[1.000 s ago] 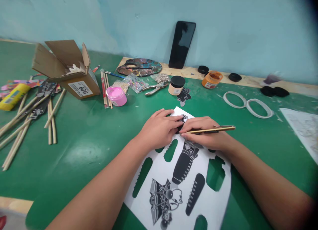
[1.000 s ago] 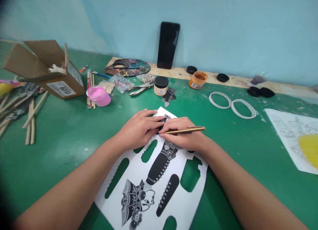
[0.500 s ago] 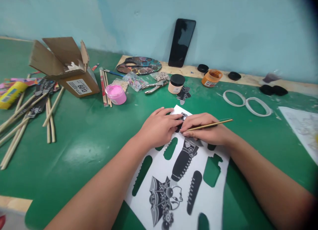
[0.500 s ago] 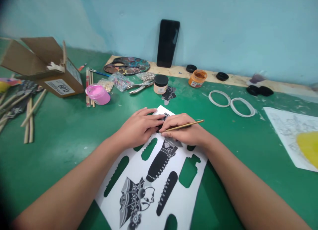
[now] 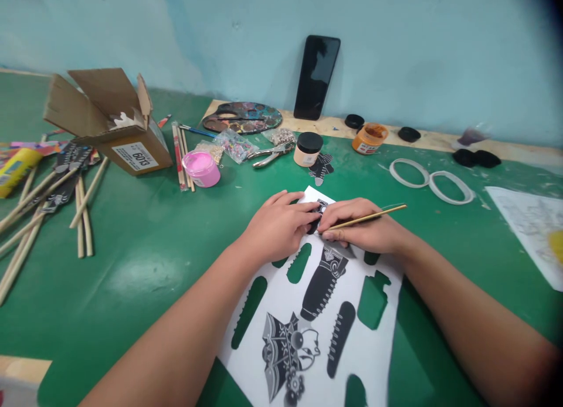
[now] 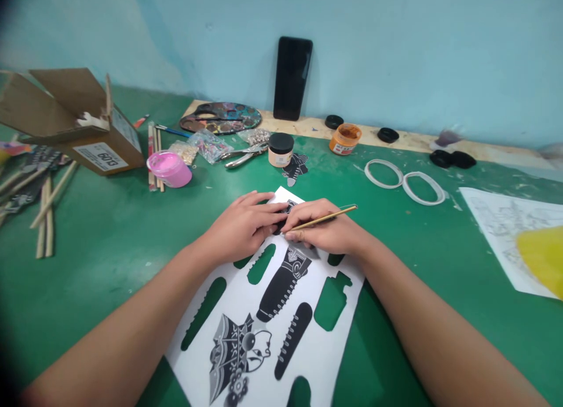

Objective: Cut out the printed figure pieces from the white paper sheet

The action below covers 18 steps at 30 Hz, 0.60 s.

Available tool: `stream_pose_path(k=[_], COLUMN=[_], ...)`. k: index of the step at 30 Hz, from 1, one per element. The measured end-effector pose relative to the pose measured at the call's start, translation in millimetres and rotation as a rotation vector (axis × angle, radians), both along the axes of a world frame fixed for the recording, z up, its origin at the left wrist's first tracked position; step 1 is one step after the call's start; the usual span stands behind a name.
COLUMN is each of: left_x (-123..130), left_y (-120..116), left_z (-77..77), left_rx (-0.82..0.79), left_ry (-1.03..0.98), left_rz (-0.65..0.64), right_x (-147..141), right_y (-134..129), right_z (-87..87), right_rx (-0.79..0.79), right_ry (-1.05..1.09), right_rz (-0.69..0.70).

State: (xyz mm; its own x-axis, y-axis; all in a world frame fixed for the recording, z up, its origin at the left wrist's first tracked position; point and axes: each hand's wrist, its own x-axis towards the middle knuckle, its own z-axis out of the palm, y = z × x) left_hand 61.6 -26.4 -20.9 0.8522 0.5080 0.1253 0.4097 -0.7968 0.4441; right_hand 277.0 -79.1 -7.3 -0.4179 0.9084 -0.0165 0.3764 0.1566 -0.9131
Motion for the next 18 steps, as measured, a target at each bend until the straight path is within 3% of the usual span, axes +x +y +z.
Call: stream_pose_path(k=[5,9,12,15,18], left_x=[0.1,-0.9,-2.1,-3.0,-3.5], left_y=[0.6,-0.4,-4.3,-8.9,-10.7], left_z=[0.7,0.6,-0.8,-2.0,-2.2], left_rx=[0.002,0.012,0.05,0.085,0.093], left_ry=[0.007,0.006,-0.016,-0.006,-0.022], left_rz=[0.003,0.005,0.06,0.144,0.176], right_x=[3.8,6.3,-1.0,-12.4,-19.7], right_y=[-0.4,-3.0,-6.0,-8.8,-10.9], right_z=[-2.1,-8.9,-10.9,-8.6,-8.4], right_rx=[-0.037,-0.094,-0.011,0.254,0.465], right_ry=[0.037,0.236,0.347,0.08,-0.347], right_rz=[-0.051,-0.194,-0.329,-0.401,-0.272])
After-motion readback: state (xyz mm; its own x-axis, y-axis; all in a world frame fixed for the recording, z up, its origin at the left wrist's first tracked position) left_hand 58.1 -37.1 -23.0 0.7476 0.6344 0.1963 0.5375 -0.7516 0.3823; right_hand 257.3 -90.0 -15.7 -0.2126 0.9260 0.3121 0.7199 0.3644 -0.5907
